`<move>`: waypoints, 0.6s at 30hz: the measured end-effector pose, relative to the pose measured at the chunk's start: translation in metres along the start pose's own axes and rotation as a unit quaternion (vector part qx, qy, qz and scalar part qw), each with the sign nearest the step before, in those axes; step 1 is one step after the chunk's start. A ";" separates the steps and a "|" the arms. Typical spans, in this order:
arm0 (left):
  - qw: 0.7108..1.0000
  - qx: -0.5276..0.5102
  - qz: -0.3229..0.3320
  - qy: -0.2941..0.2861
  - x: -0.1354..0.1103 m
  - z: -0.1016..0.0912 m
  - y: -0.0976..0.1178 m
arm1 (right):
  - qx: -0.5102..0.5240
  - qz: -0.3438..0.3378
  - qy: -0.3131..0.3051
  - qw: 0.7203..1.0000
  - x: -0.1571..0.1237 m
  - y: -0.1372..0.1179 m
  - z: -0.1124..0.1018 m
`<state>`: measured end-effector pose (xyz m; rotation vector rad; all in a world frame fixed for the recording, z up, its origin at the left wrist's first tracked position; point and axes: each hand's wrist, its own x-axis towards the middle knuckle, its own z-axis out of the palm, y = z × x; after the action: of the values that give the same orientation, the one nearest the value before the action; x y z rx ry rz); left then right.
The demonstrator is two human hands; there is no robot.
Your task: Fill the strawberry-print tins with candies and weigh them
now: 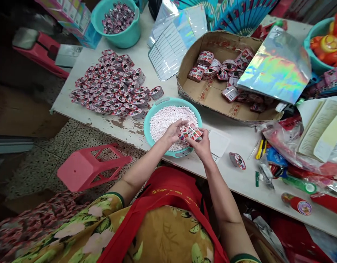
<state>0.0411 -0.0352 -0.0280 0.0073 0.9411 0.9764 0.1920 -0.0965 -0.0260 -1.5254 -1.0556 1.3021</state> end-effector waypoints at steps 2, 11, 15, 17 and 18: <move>1.000 -0.003 0.006 -0.006 -0.004 0.002 0.000 | 0.023 0.010 0.005 1.000 -0.001 0.002 0.001; 0.973 0.172 0.142 -0.065 -0.016 -0.002 0.016 | -0.015 0.010 -0.049 0.999 -0.016 -0.011 -0.010; 0.782 0.523 0.339 0.029 -0.003 -0.032 0.029 | -0.037 -0.054 0.118 0.991 -0.020 0.004 -0.049; 0.643 0.663 0.377 0.069 0.008 -0.049 0.029 | -0.049 -0.050 0.198 0.978 -0.013 0.026 -0.072; 0.592 0.705 0.381 0.085 0.013 -0.056 0.027 | -0.058 -0.037 0.223 0.972 -0.007 0.038 -0.081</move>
<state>-0.0131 -0.0322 -0.0612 1.8488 1.7447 0.7012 0.2746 -0.1205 -0.0526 -1.7431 -0.8952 0.8014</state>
